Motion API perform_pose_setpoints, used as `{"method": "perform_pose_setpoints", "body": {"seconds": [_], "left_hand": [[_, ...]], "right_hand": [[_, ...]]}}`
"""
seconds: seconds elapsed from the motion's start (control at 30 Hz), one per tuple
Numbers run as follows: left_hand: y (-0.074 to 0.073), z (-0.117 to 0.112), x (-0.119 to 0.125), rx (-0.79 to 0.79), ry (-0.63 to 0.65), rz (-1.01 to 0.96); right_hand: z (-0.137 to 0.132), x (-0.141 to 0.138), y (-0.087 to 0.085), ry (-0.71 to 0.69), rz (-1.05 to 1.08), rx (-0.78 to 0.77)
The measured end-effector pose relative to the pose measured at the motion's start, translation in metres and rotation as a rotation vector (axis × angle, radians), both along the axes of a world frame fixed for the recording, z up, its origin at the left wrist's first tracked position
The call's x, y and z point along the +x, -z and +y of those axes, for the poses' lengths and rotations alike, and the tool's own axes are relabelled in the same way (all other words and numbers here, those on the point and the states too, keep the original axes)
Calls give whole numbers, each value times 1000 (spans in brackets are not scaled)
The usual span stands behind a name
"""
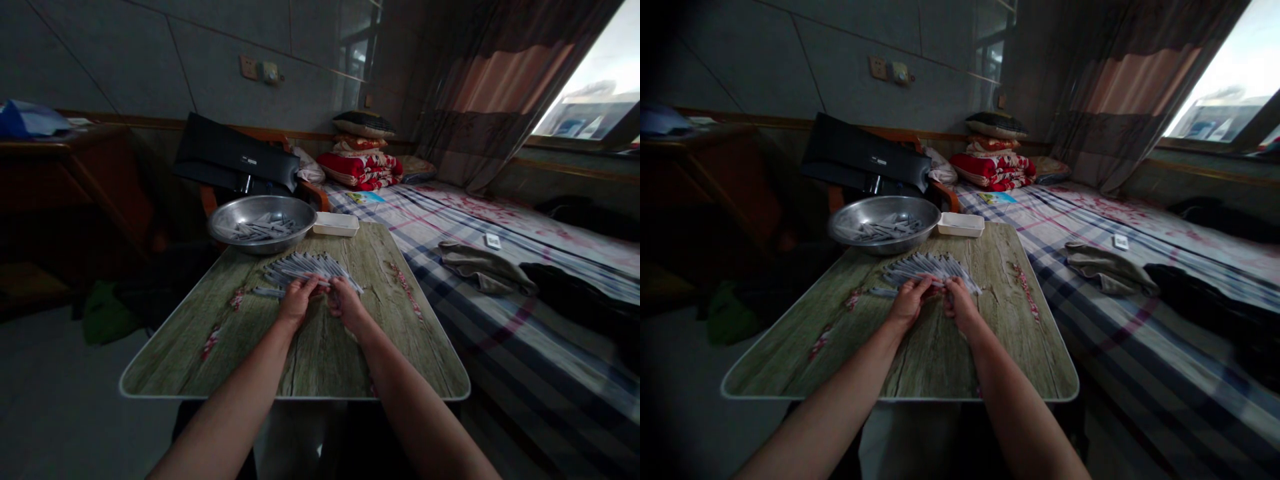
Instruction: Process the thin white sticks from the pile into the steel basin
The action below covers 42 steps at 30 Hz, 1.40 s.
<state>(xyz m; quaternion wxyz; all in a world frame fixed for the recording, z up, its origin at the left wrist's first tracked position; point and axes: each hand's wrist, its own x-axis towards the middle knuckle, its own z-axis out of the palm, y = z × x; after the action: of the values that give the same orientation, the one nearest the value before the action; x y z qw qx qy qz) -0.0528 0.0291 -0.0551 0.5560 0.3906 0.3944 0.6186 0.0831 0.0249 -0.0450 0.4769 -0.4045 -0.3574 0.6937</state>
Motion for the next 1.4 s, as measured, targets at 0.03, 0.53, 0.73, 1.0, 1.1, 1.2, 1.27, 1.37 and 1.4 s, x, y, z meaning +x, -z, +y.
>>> {"method": "perform_pose_setpoints", "body": {"seconds": [0.03, 0.53, 0.73, 1.0, 1.1, 1.2, 1.27, 1.37, 1.4], "left_hand": [[-1, 0, 0, 0, 3, 6], [-2, -1, 0, 9, -28, 14], [0, -1, 0, -4, 37, -8], [-3, -3, 0, 6, -83, 22], [-2, -2, -1, 10, -135, 6], [-2, -3, -2, 28, -167, 30], [-1, -4, -1, 53, -181, 75], [-2, -5, 2, 93, -187, 124], [-3, -6, 2, 99, -185, 120]], "right_hand": [[0, 0, 0, 5, -10, -16], [-1, 1, 3, -81, -32, -18], [-3, 2, -1, -145, 101, -57], [-2, 7, 1, -102, 25, -8], [0, 13, -2, -113, 138, -37], [1, 17, -5, -193, 209, -134], [1, 17, -5, -206, 183, -150], [-1, 13, -3, -222, 76, -76], [-2, 13, -3, -247, 40, -47]]}}
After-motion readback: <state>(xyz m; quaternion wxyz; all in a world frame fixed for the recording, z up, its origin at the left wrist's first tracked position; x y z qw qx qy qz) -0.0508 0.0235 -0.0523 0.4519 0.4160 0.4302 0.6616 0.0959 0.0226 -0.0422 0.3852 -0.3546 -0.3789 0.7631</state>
